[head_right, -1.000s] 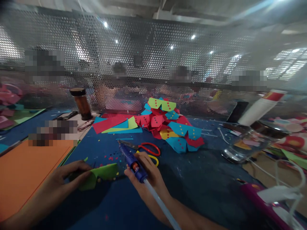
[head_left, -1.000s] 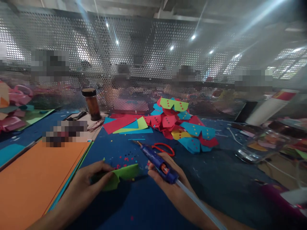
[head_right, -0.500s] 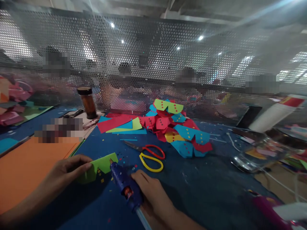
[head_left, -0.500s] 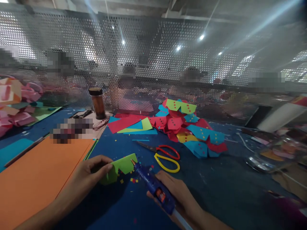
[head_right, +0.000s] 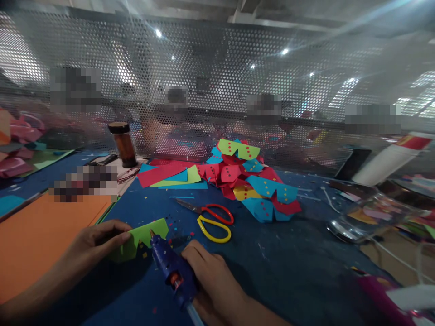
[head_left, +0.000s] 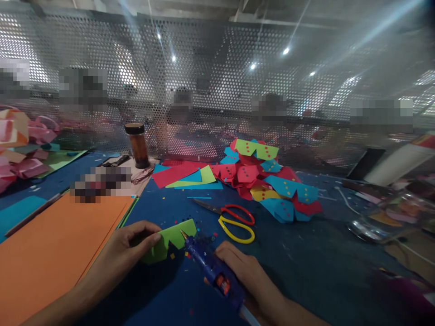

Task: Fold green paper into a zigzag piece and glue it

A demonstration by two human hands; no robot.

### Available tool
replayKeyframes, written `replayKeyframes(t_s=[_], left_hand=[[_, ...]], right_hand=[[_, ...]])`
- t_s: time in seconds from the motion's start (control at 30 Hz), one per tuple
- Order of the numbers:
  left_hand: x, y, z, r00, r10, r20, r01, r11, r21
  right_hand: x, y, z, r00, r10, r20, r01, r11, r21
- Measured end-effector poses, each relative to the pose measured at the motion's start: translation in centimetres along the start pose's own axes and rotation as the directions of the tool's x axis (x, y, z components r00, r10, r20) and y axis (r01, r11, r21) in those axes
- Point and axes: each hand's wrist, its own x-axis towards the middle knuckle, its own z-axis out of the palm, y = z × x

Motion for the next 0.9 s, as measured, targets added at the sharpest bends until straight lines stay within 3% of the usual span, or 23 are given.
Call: replayKeyframes(t_s=[0.23, 0.9], left_hand=[[-0.14, 0.19, 0.17, 0.999, -0.003, -0.042, 0.004, 1.000, 0.015], [-0.04, 0.14, 0.37, 1.000, -0.009, -0.018, 0.008, 1.000, -0.023]], right_hand=[[0.10, 0.06, 0.11, 1.000, -0.009, 0.018, 0.010, 0.999, -0.046], [0.00, 0.32, 0.28, 0.997, 0.029, 0.065, -0.026, 0.998, -0.054]])
